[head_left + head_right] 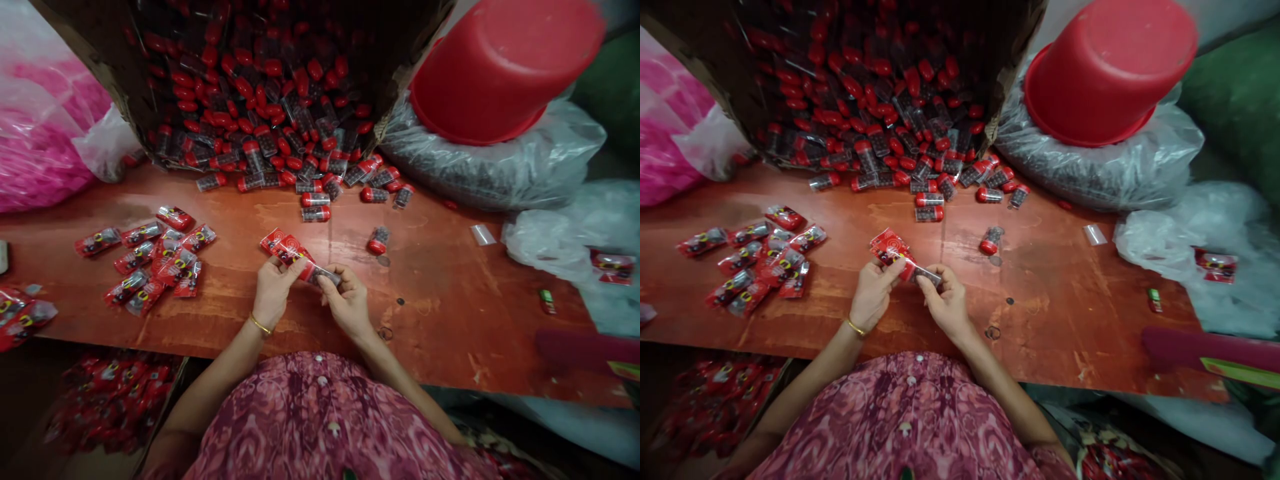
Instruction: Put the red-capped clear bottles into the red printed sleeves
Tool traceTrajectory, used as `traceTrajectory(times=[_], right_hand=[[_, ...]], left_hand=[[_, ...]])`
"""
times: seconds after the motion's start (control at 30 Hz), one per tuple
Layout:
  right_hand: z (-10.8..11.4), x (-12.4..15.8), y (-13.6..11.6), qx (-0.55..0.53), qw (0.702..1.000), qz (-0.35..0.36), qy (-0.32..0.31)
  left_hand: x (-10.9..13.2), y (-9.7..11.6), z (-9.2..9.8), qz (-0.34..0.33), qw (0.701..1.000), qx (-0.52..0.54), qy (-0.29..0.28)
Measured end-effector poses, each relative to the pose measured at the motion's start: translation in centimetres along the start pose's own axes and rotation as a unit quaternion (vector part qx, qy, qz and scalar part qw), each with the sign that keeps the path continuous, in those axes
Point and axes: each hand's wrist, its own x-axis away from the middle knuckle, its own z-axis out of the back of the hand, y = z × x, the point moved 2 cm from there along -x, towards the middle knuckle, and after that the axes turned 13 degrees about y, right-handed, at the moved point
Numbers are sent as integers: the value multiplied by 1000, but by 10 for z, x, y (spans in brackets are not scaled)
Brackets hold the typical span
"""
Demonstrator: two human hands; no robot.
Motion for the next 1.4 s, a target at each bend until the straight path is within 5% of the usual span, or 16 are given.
traceTrajectory(times=[0.17,0.33,0.53,0.9,1.27,1.4], right_hand=[[-9,-4,-3,-30,999,-13,23],[-16,-6,-2,-74,992,-72,-69],[-18,-4,-3,-54,998,-23,4],[-18,-7,1,-110,982,-73,-134],[-20,-16,-1,-71,990,-69,-96],[-21,-22,3,-40,997,4,-63]], left_hand=[[0,-2,-7,10,999,34,-16],[-2,-4,-7,20,998,52,-34],[5,-16,-10,20,998,46,-39],[-6,3,-8,58,997,21,-43],[5,-13,-6,83,992,33,-93],[6,-11,-4,112,987,63,-93]])
